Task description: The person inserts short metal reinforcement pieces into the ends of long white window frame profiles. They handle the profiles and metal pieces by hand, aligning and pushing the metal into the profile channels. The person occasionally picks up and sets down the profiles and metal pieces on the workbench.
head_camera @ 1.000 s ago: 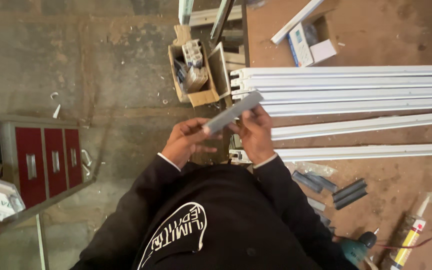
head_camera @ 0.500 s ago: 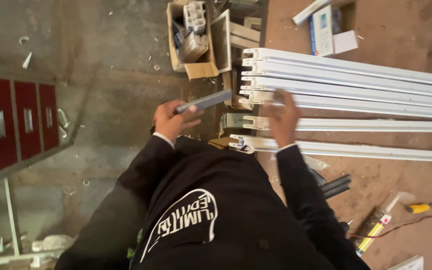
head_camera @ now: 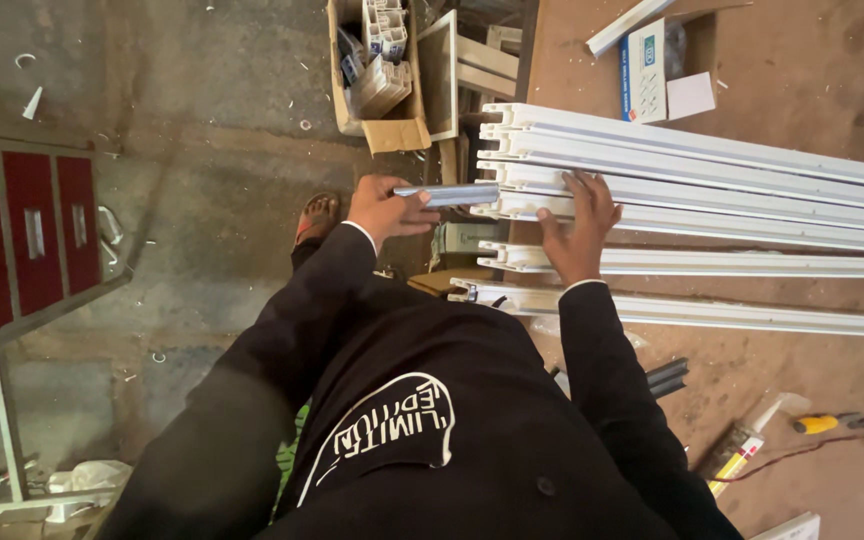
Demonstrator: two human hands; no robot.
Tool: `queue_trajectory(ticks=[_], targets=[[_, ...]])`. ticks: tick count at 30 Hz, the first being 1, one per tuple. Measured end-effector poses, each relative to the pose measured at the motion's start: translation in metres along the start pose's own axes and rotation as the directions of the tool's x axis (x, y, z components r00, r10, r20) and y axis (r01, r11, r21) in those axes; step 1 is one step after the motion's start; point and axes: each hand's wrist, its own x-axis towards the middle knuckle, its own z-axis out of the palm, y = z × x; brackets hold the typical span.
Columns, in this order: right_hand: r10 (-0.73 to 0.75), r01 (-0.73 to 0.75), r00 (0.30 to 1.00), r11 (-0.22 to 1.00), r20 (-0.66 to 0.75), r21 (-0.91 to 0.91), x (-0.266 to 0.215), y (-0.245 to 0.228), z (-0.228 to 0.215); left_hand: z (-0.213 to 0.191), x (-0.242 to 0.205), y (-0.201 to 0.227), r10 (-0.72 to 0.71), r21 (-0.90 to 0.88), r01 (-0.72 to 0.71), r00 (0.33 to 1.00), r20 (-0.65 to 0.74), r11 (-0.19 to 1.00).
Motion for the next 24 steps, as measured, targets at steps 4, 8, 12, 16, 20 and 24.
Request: queue_trajectory(ticks=[4, 8, 12, 16, 20, 24], targets=[[0.049, -0.051, 0.998, 0.998, 0.044, 0.041, -0.0003, 0.0045, -0.0017, 0.0049, 0.0040, -0.0021, -0.058, 0.008, 0.058, 0.998, 0.006, 0.998], [0.037, -0.038, 0.999, 0.997, 0.022, 0.071, 0.0033, 0.0057, -0.0027, 0.0076, 0.0041, -0.0032, -0.073, -0.001, 0.073, 0.996, -0.048, 0.997], [0.038, -0.039, 0.999, 0.995, 0.010, 0.087, 0.0020, 0.0032, -0.0033, 0.0015, 0.0018, -0.0005, -0.108, -0.027, 0.107, 0.994, -0.029, 0.994], [0.047, -0.048, 0.999, 0.993, 0.009, 0.105, 0.0043, 0.0007, -0.0052, -0.0011, 0.0009, 0.0057, -0.109, -0.040, 0.111, 0.993, 0.046, 0.993], [0.080, -0.082, 0.996, 0.991, 0.027, 0.108, 0.0039, -0.0013, -0.0066, 0.0027, 0.0003, 0.0052, -0.165, -0.026, 0.163, 0.983, -0.079, 0.986], [0.079, -0.080, 0.997, 0.991, 0.018, 0.112, 0.0043, -0.0026, -0.0061, 0.0006, -0.0001, 0.0023, -0.157, -0.055, 0.156, 0.987, -0.012, 0.986]])
